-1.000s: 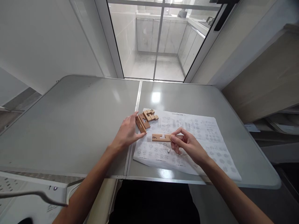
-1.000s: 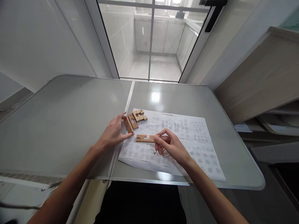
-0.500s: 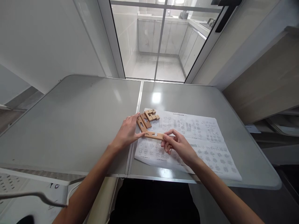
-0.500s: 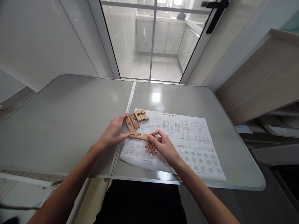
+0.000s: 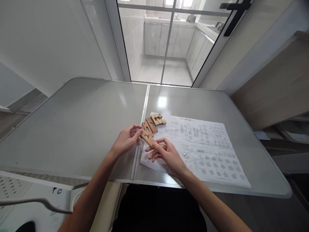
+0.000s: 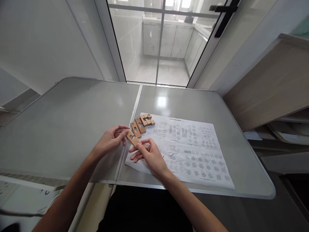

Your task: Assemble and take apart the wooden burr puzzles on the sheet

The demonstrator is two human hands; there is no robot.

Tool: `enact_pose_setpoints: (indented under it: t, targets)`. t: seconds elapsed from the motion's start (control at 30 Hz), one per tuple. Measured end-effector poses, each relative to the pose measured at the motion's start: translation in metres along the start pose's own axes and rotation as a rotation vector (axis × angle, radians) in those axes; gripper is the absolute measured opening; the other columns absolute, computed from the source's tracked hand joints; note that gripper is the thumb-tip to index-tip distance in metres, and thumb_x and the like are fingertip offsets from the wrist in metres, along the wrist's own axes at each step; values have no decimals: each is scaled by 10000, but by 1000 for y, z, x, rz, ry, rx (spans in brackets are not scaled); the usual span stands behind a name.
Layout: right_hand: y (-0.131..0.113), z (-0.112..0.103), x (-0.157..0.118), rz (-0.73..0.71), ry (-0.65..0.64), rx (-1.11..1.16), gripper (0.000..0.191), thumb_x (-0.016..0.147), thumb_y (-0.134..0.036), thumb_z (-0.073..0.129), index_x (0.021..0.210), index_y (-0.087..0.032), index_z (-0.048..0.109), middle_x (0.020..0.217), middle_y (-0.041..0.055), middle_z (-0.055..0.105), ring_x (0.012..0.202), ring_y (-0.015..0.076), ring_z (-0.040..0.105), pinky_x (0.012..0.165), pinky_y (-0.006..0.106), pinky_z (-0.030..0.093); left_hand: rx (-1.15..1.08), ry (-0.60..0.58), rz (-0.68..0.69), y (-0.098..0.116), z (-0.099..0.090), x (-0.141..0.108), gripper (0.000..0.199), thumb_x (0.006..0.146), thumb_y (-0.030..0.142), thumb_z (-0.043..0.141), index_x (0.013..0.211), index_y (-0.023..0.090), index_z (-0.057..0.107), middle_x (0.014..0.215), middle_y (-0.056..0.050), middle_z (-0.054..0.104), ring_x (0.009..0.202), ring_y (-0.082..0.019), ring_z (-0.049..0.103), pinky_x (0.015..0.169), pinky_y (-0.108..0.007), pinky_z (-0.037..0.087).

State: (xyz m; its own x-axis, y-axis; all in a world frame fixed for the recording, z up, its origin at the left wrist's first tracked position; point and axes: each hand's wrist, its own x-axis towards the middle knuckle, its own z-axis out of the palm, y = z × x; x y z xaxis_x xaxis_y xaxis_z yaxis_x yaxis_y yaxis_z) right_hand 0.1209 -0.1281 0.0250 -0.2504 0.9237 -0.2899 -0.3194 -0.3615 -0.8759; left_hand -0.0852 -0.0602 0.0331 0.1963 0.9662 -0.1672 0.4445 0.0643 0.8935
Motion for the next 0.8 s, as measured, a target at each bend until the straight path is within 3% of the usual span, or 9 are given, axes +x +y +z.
enact_pose_setpoints:
  t: [0.1,0.27,0.53,0.8]
  targets:
    - [-2,-3,-8,-48,35,-31,545,833,-638,867,1001,-249,525,1021,64,805,771,191,753,664,330,596,23,74,4,-7,-3,8,487,961,624,606,1127,173,687,910,-62,792,693,-191,709,700,-316,578]
    - [-13,-29,-35,-119,129,-144,419,948,-562,793,1085,-249,549,1041,62,769,801,190,722,689,334,585,230,142,39,-10,-8,18,368,990,518,546,1052,200,720,1030,-88,823,949,-258,763,830,-338,574]
    - [-18,-80,-69,-126,281,-335,383,982,-561,754,1134,-246,598,998,78,767,794,215,695,710,354,588,424,169,11,-7,2,33,320,1034,420,481,1076,202,711,1002,-96,815,917,-268,761,809,-340,541]
    - [-15,-111,-89,-119,462,-421,411,975,-574,755,1206,-262,622,1065,79,784,810,219,692,806,397,625,781,162,-27,-3,13,31,297,1097,363,432,1220,222,664,1069,-100,811,948,-304,764,744,-347,501]
